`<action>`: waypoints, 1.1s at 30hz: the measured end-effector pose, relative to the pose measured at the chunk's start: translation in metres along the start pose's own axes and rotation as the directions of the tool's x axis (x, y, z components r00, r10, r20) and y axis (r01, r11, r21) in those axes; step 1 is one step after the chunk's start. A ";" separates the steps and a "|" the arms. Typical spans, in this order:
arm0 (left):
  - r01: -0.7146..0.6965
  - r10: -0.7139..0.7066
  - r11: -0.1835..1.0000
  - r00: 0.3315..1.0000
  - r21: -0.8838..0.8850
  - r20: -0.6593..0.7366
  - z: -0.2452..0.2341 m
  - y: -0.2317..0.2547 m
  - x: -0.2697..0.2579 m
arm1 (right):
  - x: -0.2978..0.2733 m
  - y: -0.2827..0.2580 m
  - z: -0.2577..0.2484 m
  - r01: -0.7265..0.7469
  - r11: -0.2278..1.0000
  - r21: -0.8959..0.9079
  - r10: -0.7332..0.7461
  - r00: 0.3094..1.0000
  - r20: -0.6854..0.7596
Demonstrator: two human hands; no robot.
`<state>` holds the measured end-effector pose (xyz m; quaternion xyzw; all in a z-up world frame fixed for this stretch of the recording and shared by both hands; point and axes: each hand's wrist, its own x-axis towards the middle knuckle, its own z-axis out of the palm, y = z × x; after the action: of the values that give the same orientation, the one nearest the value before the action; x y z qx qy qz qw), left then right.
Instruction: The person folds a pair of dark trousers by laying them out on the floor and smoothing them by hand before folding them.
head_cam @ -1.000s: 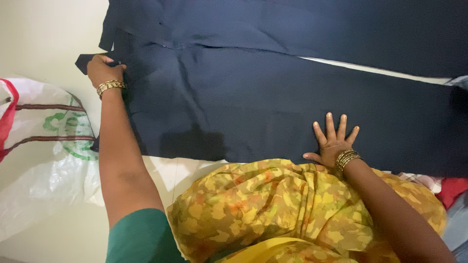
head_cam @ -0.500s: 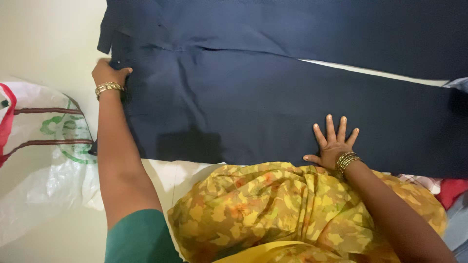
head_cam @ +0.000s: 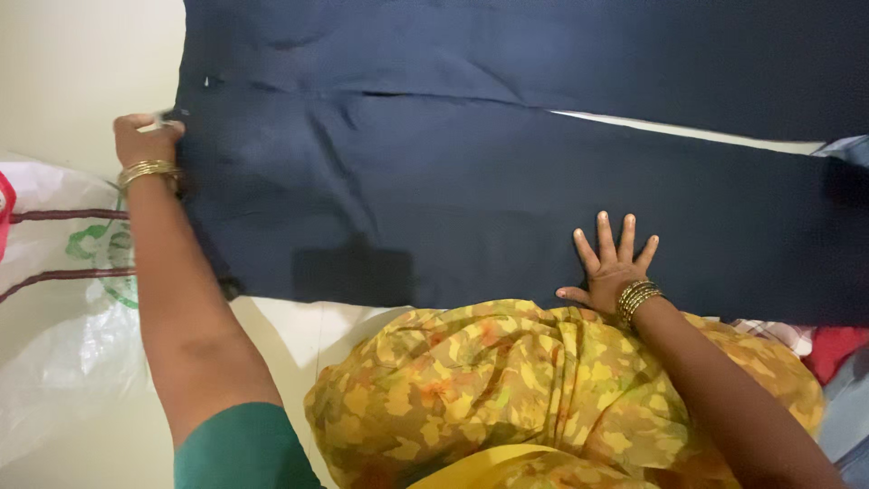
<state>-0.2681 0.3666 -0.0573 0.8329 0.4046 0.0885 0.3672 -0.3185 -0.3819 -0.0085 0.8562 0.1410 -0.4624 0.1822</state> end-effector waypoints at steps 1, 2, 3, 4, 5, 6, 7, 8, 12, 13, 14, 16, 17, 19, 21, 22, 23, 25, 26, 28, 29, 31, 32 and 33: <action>-0.037 0.067 0.970 0.991 0.241 -0.119 0.006 0.001 0.003 | 0.000 -0.001 -0.001 -0.006 1.000 -0.007 0.006 1.000 0.013; -0.126 0.178 0.950 0.971 0.284 -0.162 0.011 0.004 0.008 | 0.001 -0.002 -0.002 -0.012 1.000 -0.013 0.013 1.000 0.026; -0.211 0.286 0.920 0.938 0.331 -0.197 0.016 0.009 0.012 | 0.000 -0.001 -0.002 -0.005 1.000 -0.010 0.005 1.000 0.028; -0.290 0.391 0.878 0.892 0.380 -0.224 0.019 0.015 0.013 | 0.000 0.000 -0.002 0.002 1.000 -0.006 -0.002 1.000 0.031; -0.362 0.467 0.834 0.865 0.416 -0.185 0.024 0.023 0.010 | 0.000 0.000 -0.002 0.009 1.000 -0.002 -0.009 0.999 0.034; -0.432 0.539 0.783 0.830 0.448 -0.143 0.034 0.035 0.005 | -0.001 0.000 -0.002 0.008 1.000 -0.001 -0.008 1.000 0.025; -0.496 0.605 0.726 0.790 0.476 -0.099 0.044 0.047 -0.002 | 0.000 0.000 -0.001 0.008 1.000 -0.002 -0.008 1.000 0.017; -0.507 0.614 0.675 0.789 0.536 -0.027 0.057 0.059 -0.008 | 0.000 0.000 -0.001 0.009 1.000 -0.002 -0.009 1.000 0.008; -0.518 0.700 0.409 0.706 0.751 0.105 0.101 0.080 -0.019 | -0.003 0.000 -0.001 0.011 1.000 -0.012 -0.011 1.000 -0.015; -0.499 0.742 0.331 0.662 0.800 0.105 0.111 0.080 -0.018 | -0.002 -0.001 -0.002 0.003 1.000 -0.020 -0.002 1.000 0.007; -0.484 0.691 0.408 0.718 0.774 0.084 0.114 0.080 -0.015 | -0.001 -0.001 -0.003 -0.006 1.000 -0.028 0.007 1.000 0.028; -0.436 0.572 0.549 0.818 0.713 0.059 0.120 0.081 -0.011 | -0.004 0.001 -0.001 0.024 1.000 0.006 -0.023 1.000 -0.019; -0.452 0.597 0.561 0.802 0.693 0.039 0.122 0.084 -0.007 | -0.005 0.002 -0.002 0.036 0.999 0.022 -0.035 0.998 -0.046; -0.482 0.642 0.583 0.767 0.654 -0.006 0.119 0.091 -0.002 | -0.004 0.001 -0.005 0.027 0.999 0.029 -0.027 1.000 0.008; -0.540 0.735 0.517 0.678 0.664 -0.022 0.110 0.096 -0.002 | -0.004 0.002 -0.005 0.031 0.999 0.031 -0.032 0.999 0.015; -0.564 0.776 0.482 0.630 0.671 -0.029 0.105 0.095 -0.005 | -0.005 0.002 -0.005 0.040 0.999 0.028 -0.040 0.999 -0.004; -0.581 0.814 0.420 0.581 0.697 -0.006 0.100 0.094 -0.007 | -0.006 0.003 -0.005 0.045 0.999 0.028 -0.044 0.999 -0.025; -0.589 0.840 0.302 0.536 0.749 0.083 0.082 0.083 -0.006 | -0.003 0.001 -0.004 0.028 0.999 0.024 -0.028 1.000 0.002; -0.587 0.830 0.244 0.538 0.772 0.146 0.074 0.074 -0.006 | -0.002 0.002 -0.003 0.019 1.000 0.023 -0.020 1.000 0.018; -0.525 0.716 0.176 0.649 0.833 0.258 0.063 0.054 -0.004 | -0.003 0.005 0.003 0.050 0.997 0.052 -0.046 0.995 -0.083; -0.480 0.655 0.151 0.703 0.864 0.276 0.058 0.047 -0.002 | -0.003 0.007 0.006 0.070 0.995 0.064 -0.061 0.989 -0.132; -0.317 0.580 0.183 0.799 0.931 0.158 0.064 0.051 -0.005 | -0.002 0.008 0.009 0.076 0.995 0.070 -0.065 0.987 -0.146; -0.356 0.614 0.187 0.770 0.915 0.174 0.064 0.053 -0.015 | -0.001 0.009 0.010 0.075 0.994 0.074 -0.063 0.986 -0.155; -0.397 0.648 0.191 0.738 0.898 0.188 0.060 0.056 -0.032 | -0.001 0.010 0.011 0.085 0.993 0.082 -0.070 0.983 -0.171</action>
<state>-0.2280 0.2883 -0.0574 0.9602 0.1140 0.0738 -0.2439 -0.3229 -0.3961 -0.0109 0.8932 0.1684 -0.4013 0.1133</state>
